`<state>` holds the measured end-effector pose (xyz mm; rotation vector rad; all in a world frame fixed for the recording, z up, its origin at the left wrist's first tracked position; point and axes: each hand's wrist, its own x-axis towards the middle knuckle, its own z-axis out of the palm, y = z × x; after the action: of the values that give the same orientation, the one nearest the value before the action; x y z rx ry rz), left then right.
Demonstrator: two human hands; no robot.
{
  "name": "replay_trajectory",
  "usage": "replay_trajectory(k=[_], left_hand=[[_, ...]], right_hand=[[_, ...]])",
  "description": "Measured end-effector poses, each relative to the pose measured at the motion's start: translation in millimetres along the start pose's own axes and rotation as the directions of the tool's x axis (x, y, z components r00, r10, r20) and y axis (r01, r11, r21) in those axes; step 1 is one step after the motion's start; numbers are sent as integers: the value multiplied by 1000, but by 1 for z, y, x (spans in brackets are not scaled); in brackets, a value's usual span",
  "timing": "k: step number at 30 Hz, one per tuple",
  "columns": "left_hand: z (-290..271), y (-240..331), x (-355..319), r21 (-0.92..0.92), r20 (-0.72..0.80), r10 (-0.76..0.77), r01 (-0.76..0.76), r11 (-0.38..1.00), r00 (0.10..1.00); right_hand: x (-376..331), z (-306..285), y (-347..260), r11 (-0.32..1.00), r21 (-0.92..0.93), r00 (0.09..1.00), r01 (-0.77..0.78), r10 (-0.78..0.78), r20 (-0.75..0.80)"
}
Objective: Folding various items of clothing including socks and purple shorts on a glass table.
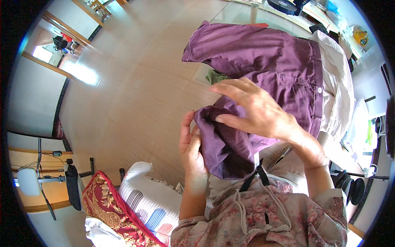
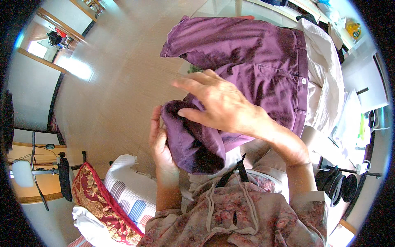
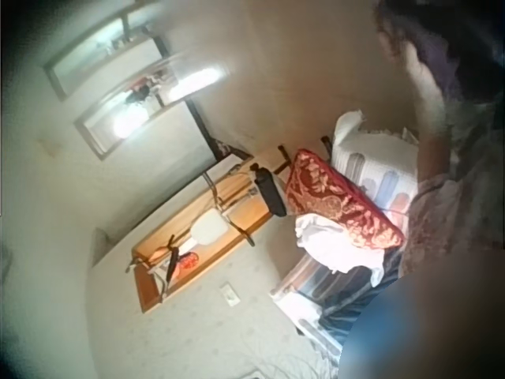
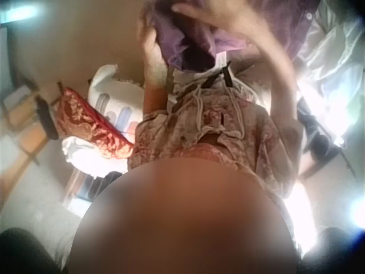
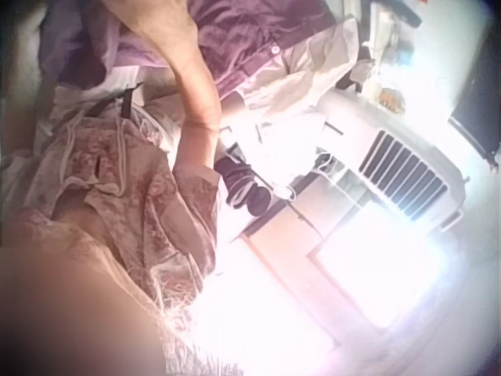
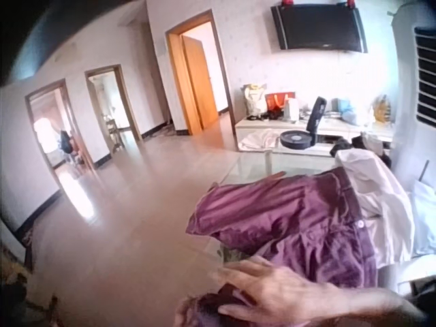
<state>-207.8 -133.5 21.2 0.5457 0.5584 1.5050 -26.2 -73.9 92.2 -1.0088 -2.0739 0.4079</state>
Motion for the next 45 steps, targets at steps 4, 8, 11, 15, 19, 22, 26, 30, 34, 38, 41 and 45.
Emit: replay_trajectory(k=[4,8,11,15,19,22,26,30,34,38,41,45], left_hand=[[5,13,-1,202,-63,3,10,979,998],[-4,22,-4,629,56,51,-75,774,997],[-17,14,-5,945,326,308,-315,-87,894],[-41,11,-22,967,22,125,-53,248,992],[-65,21,-25,743,-117,16,77,664,993],[-69,24,-28,791,-245,30,182,584,969],[-63,21,-35,988,15,378,-72,138,926],[-58,16,-39,932,-141,210,58,359,967],[-57,8,-42,963,-111,133,73,261,985],[-57,7,-47,981,160,239,-182,74,958],[-61,8,-49,967,228,216,-246,60,949],[-66,7,-58,983,174,187,-181,21,967]], right_hand=[[22,22,11,995,-48,985,88,-80,155],[35,28,14,999,-28,990,-25,28,138],[40,38,12,985,-163,997,57,-65,-42],[55,60,24,988,-152,993,34,-51,-109],[71,82,45,988,118,995,-100,103,-12],[74,101,51,959,135,962,-251,232,142],[69,121,47,975,39,971,-218,212,108],[66,126,43,993,8,983,-119,117,139],[69,125,50,996,-49,978,-68,77,195],[76,131,60,983,-58,948,-172,181,262],[81,138,64,973,-30,911,-229,225,345],[81,136,62,949,197,915,-248,161,371]])
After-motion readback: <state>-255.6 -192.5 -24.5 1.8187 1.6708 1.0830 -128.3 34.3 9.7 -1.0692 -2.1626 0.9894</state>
